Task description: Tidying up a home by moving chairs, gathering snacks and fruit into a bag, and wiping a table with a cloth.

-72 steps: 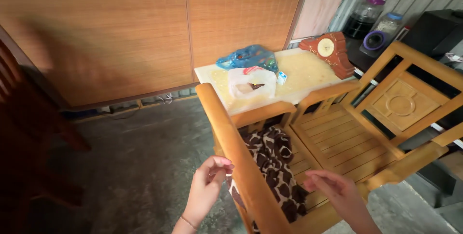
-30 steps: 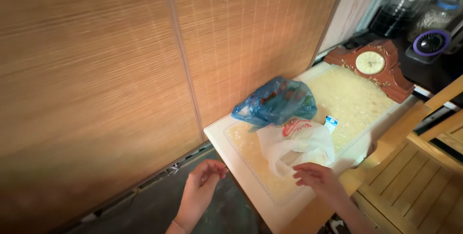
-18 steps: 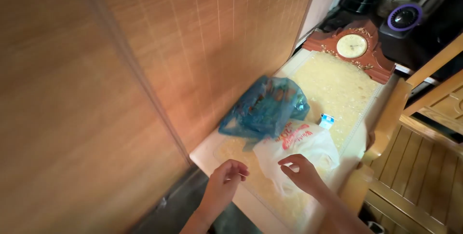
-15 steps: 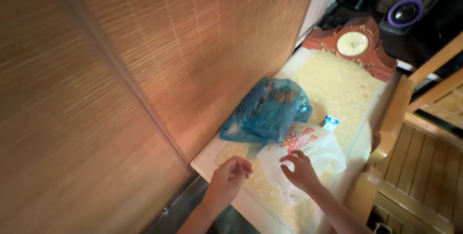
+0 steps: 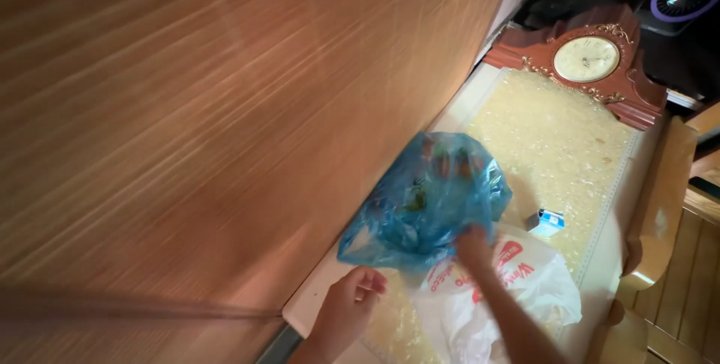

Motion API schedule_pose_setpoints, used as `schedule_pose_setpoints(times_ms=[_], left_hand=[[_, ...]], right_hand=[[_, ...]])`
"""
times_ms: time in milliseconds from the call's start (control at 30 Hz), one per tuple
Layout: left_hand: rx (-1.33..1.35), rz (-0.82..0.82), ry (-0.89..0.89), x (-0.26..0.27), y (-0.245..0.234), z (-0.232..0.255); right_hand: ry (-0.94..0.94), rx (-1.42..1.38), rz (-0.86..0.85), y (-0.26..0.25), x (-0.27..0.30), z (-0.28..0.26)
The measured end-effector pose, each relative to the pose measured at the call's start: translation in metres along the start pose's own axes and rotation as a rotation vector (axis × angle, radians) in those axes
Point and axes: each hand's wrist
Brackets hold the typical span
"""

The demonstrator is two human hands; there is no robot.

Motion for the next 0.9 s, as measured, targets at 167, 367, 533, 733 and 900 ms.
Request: schedule_pose_setpoints(times_ms=[167, 367, 533, 733, 900], left_hand=[[-0.075, 0.045, 0.133, -0.082, 0.03, -0.014], [-0.232, 0.53, 0.682, -0.152, 0.074, 0.044], [-0.658, 0.639, 0.903, -0.196, 0.096, 0.064], [-1.301, 0.037, -0.161, -0.199, 0.075, 0.05], [-0.946, 0.334, -0.382, -0.197, 0.032, -0.032]], right_hand=[[0.334, -0.846, 0.554, -0.089, -0.047, 0.171], [0.426, -1.077, 0.514, -0.215, 0.041, 0.175], [0.502, -0.836, 0.369, -0.201, 0.074, 0.153], [0.338, -0.681, 0.63, -0.228, 0.097, 0.138], [0.317, -0.805, 0.355, -0.263, 0.116, 0.128]])
Point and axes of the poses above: each hand's wrist, its own x-axis away from the middle knuckle, its own y-axis out of the palm, z = x × y, and after that the axes turned 7 degrees about x, right-handed
